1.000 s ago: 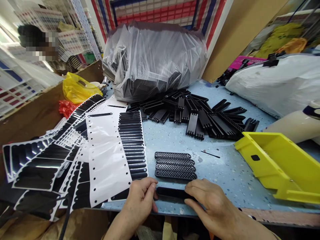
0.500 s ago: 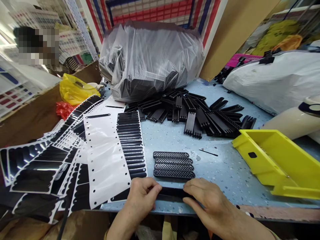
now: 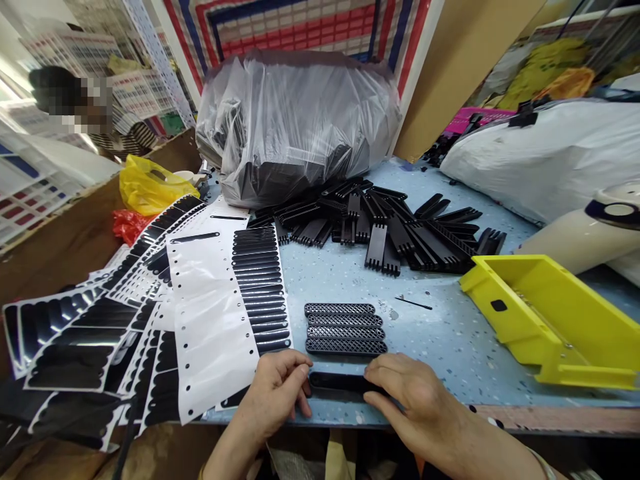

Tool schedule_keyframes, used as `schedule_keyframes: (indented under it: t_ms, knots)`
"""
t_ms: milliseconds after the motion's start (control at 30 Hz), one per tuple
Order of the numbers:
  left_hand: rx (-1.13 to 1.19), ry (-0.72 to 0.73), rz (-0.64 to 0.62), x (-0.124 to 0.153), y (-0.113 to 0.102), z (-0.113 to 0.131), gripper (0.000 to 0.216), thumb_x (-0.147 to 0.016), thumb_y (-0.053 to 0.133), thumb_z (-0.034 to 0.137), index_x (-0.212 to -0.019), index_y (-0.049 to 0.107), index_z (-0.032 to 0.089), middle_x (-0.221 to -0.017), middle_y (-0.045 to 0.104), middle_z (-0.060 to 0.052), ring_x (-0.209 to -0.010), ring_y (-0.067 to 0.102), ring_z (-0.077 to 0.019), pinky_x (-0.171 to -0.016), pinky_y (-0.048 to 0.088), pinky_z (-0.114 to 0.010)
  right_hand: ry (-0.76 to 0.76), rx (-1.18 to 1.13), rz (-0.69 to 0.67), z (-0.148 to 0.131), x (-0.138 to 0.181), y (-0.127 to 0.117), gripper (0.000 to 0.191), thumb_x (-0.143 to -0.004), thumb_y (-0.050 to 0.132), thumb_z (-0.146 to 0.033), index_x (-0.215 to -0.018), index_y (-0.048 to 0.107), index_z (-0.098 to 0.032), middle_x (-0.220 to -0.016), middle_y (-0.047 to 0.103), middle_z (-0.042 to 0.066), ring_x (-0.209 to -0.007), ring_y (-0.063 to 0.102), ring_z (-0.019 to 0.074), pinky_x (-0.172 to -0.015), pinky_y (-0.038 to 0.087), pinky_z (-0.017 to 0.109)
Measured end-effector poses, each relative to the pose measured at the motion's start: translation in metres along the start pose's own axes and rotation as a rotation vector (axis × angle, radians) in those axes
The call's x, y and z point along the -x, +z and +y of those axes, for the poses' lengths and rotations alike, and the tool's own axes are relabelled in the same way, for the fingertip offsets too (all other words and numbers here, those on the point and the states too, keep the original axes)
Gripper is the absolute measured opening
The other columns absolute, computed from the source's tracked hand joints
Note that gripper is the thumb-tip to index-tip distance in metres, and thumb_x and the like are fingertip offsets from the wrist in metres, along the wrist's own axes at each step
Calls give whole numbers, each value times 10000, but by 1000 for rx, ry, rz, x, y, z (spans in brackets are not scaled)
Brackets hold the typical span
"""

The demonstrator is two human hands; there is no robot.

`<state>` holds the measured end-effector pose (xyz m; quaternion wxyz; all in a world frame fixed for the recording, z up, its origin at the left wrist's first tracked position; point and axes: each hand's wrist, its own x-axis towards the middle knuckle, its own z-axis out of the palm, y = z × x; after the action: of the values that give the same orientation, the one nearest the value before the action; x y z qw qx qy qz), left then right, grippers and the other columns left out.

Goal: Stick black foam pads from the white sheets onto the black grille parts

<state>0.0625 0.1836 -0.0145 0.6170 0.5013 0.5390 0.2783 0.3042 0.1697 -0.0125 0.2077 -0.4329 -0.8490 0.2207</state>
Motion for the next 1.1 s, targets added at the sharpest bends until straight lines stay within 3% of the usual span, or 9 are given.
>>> schedule_keyframes:
  t_ms: [200,400,633,833,1100]
  knots:
    - [-344,178,62,1,6,7,256,-762,595,337,-836,748,146,-566,557,12,-465,488,-108,-455,362,-224,5,14,22,-2,3,-1,188,-872,531,-69,-916,667,-190,-918,686,85,-836,652,235,-741,543,386]
    - [-120,-5,11,-5,5,5,286,-708,633,389,-768,753,136,-611,619,-10,-396,512,-95,-412,378,-213,-14,-111,106,3,3,-1,161,-875,616,-119,-972,728,-184,-912,736,75,-828,698,210,-747,584,329]
    - [-79,-29,23,-3,5,11,287,-699,623,407,-687,732,142,-558,586,8,-376,489,-82,-382,338,-195,-31,-275,227,6,-1,-2,132,-893,664,-209,-951,783,-215,-837,772,42,-765,729,169,-680,611,247]
    - [-87,-46,33,-3,6,13,300,-678,635,419,-691,743,140,-609,626,-11,-382,506,-86,-375,343,-197,-132,-196,371,-1,4,3,182,-946,588,-173,-1043,742,-183,-874,766,66,-764,716,179,-679,608,294]
    - [-70,-59,58,-2,7,14,301,-660,660,440,-664,742,150,-584,636,-12,-369,493,-86,-371,334,-195,-100,-229,325,2,7,6,193,-953,580,-178,-1077,727,-183,-895,751,73,-813,707,196,-714,611,336]
